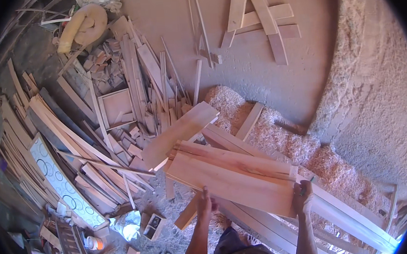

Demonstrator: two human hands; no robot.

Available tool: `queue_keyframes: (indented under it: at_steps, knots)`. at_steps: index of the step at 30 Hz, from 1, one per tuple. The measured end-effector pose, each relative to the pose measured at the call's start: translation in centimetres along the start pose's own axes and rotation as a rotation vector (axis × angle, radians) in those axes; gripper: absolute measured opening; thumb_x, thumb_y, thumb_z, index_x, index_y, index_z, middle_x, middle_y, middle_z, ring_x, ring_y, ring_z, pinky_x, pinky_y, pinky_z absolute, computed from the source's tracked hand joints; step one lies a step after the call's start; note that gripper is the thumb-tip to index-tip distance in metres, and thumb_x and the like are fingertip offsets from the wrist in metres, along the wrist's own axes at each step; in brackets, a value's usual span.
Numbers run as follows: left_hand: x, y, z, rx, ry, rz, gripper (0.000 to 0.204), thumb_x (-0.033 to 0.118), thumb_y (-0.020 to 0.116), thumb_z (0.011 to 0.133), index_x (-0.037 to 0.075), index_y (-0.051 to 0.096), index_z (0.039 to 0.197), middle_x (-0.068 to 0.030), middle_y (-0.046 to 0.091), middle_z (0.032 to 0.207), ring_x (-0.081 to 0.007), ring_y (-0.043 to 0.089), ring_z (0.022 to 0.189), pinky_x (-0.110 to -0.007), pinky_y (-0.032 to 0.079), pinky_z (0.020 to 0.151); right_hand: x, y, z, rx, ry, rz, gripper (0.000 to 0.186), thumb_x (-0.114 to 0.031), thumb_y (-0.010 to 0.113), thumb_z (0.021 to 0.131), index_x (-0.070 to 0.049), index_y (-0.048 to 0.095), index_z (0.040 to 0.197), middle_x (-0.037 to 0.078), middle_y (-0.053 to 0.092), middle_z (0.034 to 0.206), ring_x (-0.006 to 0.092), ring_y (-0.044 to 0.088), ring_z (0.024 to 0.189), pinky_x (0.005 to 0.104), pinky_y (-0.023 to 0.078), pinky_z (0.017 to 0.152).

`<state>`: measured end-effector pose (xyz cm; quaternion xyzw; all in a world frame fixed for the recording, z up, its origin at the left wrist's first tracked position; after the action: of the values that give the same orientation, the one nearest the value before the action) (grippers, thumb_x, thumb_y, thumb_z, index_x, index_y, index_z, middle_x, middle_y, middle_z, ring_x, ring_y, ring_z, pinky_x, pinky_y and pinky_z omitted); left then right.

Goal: The person fits wooden boards together, checking the alignment of the joints by hand and marking specific points on the wood with a pencil.

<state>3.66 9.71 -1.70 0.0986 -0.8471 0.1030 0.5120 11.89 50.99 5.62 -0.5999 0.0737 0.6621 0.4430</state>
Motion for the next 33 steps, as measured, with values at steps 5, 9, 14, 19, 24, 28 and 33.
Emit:
queue_keyframes:
  at_steps: [5, 9, 14, 19, 24, 28, 33]
  knots:
    - [1.9, -2.2, 4.6, 0.093, -0.02, -0.37, 0.068, 0.065, 0.057, 0.098, 0.006, 0.056, 0.132, -0.0127, 0.067, 0.119, -0.0246, 0.066, 0.112, -0.044, 0.055, 0.097, 0.7, -1.2, -1.2, -0.013, 0.066, -0.038, 0.026, -0.023, 0.066, 0.096, -0.001, 0.061, 0.108, 0.012, 0.062, 0.091, 0.024, 0.058, 0.083, 0.0403, 0.049, 0.077]
    - [2.4, -5.0, 9.9, 0.047, 0.057, -0.895, 0.059, 0.049, 0.068, 0.098, 0.003, 0.058, 0.133, -0.0089, 0.069, 0.121, -0.0204, 0.069, 0.106, -0.037, 0.058, 0.09, 0.4, -0.1, -1.9, -0.167, 0.205, 0.12, 0.025, -0.022, 0.065, 0.099, -0.002, 0.058, 0.111, 0.009, 0.06, 0.099, 0.0194, 0.055, 0.095, 0.0378, 0.046, 0.088]
    - [3.2, -5.4, 10.2, 0.046, 0.064, -0.795, 0.06, 0.045, 0.069, 0.098, 0.005, 0.054, 0.14, -0.0096, 0.066, 0.129, -0.0229, 0.064, 0.118, -0.041, 0.054, 0.1, -0.2, 0.0, -2.2, -0.192, 0.333, 0.34, 0.025, -0.018, 0.065, 0.099, -0.003, 0.055, 0.116, 0.009, 0.062, 0.11, 0.0171, 0.055, 0.105, 0.037, 0.045, 0.097]
    - [10.5, -4.1, 8.4, 0.003, 0.164, -0.723, 0.053, 0.037, 0.065, 0.101, 0.004, 0.053, 0.141, -0.0096, 0.066, 0.131, -0.0232, 0.065, 0.119, -0.041, 0.054, 0.102, -1.6, -1.5, -2.0, -0.19, 0.262, 0.252, 0.023, -0.015, 0.065, 0.099, -0.005, 0.053, 0.115, 0.011, 0.065, 0.119, 0.0168, 0.057, 0.106, 0.0356, 0.046, 0.097]
    - [17.6, -0.3, 15.2, -0.077, 0.148, -0.665, 0.057, 0.038, 0.074, 0.095, 0.0, 0.057, 0.133, -0.0102, 0.066, 0.123, -0.0182, 0.067, 0.106, -0.032, 0.056, 0.079, -5.2, 0.0, 3.3, -0.066, 0.254, 0.296, 0.019, -0.015, 0.065, 0.101, -0.006, 0.054, 0.114, 0.009, 0.067, 0.118, 0.0116, 0.056, 0.102, 0.0309, 0.046, 0.093]
    - [24.0, 9.8, 21.4, -0.219, 0.086, -0.598, 0.059, 0.04, 0.079, 0.09, -0.001, 0.061, 0.128, -0.0082, 0.067, 0.12, -0.015, 0.067, 0.098, -0.029, 0.053, 0.072, -4.9, 1.7, 10.2, 0.009, 0.189, 0.259, 0.019, -0.022, 0.069, 0.101, -0.007, 0.06, 0.107, -0.001, 0.059, 0.094, 0.0079, 0.05, 0.085, 0.0266, 0.045, 0.078]
    - [24.2, 20.0, 31.1, -0.268, 0.026, -0.526, 0.08, 0.045, 0.084, 0.083, -0.009, 0.057, 0.135, -0.017, 0.06, 0.139, -0.0257, 0.061, 0.123, -0.04, 0.056, 0.097, 2.4, 5.0, 18.0, 0.065, 0.25, 0.248, 0.018, -0.022, 0.07, 0.1, -0.008, 0.061, 0.106, -0.003, 0.053, 0.087, 0.0076, 0.048, 0.079, 0.0261, 0.044, 0.07]
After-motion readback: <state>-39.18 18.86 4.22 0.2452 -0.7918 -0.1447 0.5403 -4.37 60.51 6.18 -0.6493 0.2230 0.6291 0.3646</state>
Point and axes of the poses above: each hand's wrist, its own z-axis towards the middle knuckle, its own y-axis out of the palm, x = y × z, the point moved 4 cm from there along z, towards the middle knuckle
